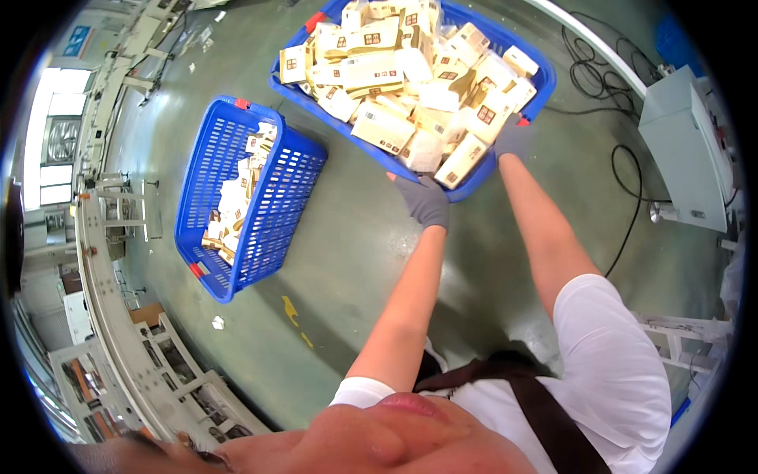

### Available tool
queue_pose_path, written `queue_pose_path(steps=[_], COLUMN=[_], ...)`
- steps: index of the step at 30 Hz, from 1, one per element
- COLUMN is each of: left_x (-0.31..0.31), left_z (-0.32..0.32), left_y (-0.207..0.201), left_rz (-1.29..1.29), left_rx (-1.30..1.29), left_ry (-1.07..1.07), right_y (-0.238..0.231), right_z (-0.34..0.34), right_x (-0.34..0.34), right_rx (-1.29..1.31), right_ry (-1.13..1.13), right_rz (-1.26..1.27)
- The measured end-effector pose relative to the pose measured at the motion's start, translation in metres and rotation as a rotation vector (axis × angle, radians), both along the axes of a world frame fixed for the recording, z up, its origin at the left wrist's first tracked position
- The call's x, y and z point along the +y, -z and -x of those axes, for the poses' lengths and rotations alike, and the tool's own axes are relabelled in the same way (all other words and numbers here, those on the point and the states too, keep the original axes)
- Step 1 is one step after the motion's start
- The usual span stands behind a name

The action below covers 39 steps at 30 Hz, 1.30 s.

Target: The person pushes a bin filled with packaged items, interacts with a control panel on a machine, and picks up items one by one from the bin to place them onto a conveyor belt.

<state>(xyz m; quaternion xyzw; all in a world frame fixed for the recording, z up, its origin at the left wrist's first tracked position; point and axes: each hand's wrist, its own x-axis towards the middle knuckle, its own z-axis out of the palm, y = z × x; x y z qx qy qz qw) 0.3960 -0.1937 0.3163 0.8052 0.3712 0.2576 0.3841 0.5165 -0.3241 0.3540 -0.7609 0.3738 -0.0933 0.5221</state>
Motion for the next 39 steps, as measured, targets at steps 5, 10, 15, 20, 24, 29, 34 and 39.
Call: queue_pose_path(steps=[5,10,15,20,24,29,34,39], left_x=[-0.054,-0.051,-0.040,-0.027,0.029,0.148,0.248,0.350], left_z=[0.019,0.053,0.060,0.095,0.171,0.218,0.274,0.366], left_y=[-0.007,0.030,0.063,0.069,0.062,0.060,0.019,0.062], left_rz=[0.187,0.104,0.009,-0.032,1.497,0.414,-0.198,-0.065], left_rx=[-0.168,-0.118,-0.065,0.450,0.012,-0.168,0.227,0.039], left_ry=[0.078,0.030,-0.191,-0.460,0.116,0.336,-0.624,-0.533], right_y=[0.041,0.050,0.069,0.071,0.100,0.136,0.125,0.113], right_z=[-0.007,0.022,-0.003,0.022,0.045,0.031,-0.007,-0.052], right_x=[-0.062,-0.046,0.014,0.074,0.047,0.012,0.023,0.064], right_rx=[-0.016,-0.047,-0.037,-0.053,-0.036,-0.044,-0.068,-0.269], right_ry=[0.009,-0.033,-0.168,-0.448,-0.587,-0.676,-0.820,-1.030], right_rz=[0.207,0.270,0.379,0.299,0.289,0.363,0.372,0.303])
